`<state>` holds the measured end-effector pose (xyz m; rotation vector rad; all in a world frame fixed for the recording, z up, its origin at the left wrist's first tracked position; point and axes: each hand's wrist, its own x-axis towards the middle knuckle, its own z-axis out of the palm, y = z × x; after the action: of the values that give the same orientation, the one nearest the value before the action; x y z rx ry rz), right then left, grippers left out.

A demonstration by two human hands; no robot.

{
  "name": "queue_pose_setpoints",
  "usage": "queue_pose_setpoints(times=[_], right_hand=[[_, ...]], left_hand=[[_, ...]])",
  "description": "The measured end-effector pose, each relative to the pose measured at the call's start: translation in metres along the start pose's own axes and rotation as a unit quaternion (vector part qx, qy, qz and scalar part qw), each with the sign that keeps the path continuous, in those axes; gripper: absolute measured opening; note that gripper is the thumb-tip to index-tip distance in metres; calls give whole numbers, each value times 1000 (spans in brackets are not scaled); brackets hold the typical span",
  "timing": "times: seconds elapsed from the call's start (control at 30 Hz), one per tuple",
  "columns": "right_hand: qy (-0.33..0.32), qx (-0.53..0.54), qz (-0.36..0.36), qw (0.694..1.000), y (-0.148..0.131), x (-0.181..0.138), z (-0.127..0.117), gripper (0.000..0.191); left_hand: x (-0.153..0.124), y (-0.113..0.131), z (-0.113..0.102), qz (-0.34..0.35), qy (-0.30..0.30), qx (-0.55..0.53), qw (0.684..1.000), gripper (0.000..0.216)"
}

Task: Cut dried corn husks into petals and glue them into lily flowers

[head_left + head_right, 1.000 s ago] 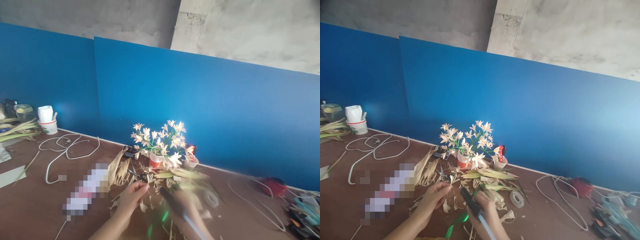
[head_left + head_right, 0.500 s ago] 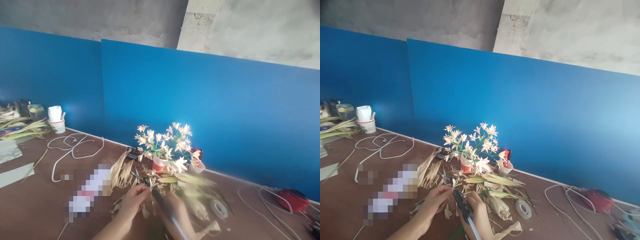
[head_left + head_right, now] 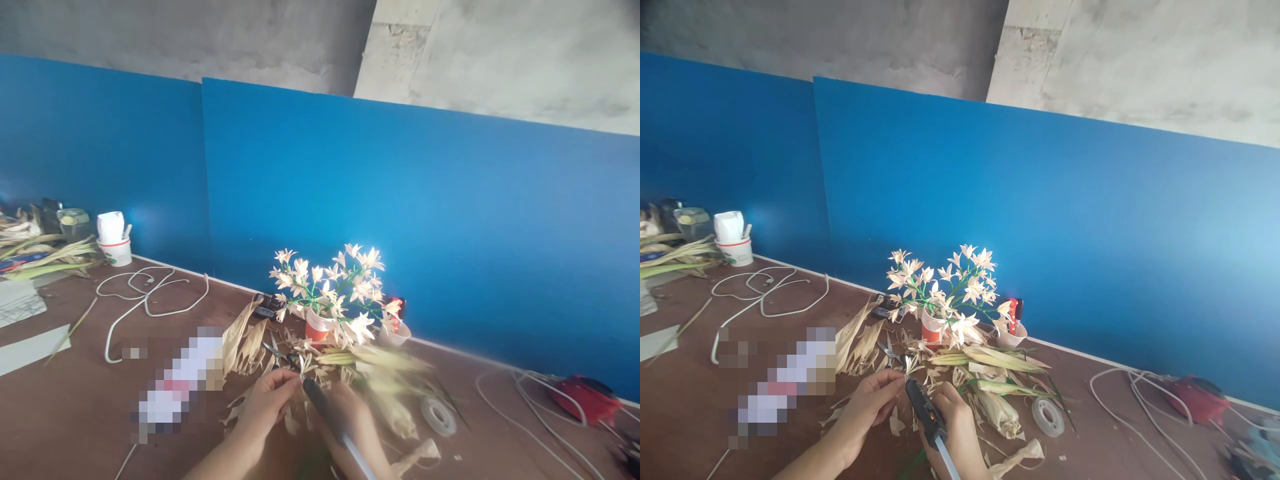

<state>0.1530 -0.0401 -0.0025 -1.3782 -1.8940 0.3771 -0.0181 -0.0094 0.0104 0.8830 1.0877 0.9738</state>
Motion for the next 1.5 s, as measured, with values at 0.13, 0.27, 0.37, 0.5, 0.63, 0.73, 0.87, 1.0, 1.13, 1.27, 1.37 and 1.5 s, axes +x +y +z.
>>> queue_pose_setpoints(times=[0.13, 0.27, 0.37, 0.5, 0.63, 0.73, 0.87, 1.0, 1.13, 1.27, 1.37, 1.5], right_hand=[[16, -2, -13, 1000, -1, 0, 0, 14], [33, -8, -26, 999, 1, 1, 1, 18], [35, -3, -40, 999, 2, 1, 2, 18], [34, 1, -37, 999, 3, 0, 1, 19], [15, 3, -12, 1000, 3, 0, 0, 19], [4, 2, -3, 1000, 3, 0, 0, 19], [4, -2, -3, 1000, 2, 1, 0, 23], [5, -6, -4, 1000, 0, 1, 0, 20], [8, -14, -4, 1000, 0, 1, 0, 19], [5, -16, -11, 1000, 0, 1, -1, 21], [5, -10, -9, 1000, 0, 1, -1, 21], [2, -7, 1, 1000, 0, 1, -1, 21]], left_hand=[[-1, 2, 0, -5, 0, 1, 1000, 41], [-1, 1, 0, 0, -7, 2, 1000, 40], [-1, 1, 0, 2, -7, 3, 1000, 41], [-3, 3, 1, -5, 0, -2, 1000, 42], [-5, 5, 3, -5, 1, -8, 1000, 42], [-4, 5, 3, -4, 1, -11, 1000, 41], [-3, 2, 2, -6, 2, -8, 1000, 39], [-2, 0, 1, 2, -3, -5, 1000, 38], [-2, 0, 0, -2, -4, -5, 1000, 40], [-1, 0, 1, -8, -4, -4, 1000, 42], [-1, 0, 1, -9, -2, -10, 1000, 42], [-1, -1, 1, -2, -5, -11, 1000, 42]])
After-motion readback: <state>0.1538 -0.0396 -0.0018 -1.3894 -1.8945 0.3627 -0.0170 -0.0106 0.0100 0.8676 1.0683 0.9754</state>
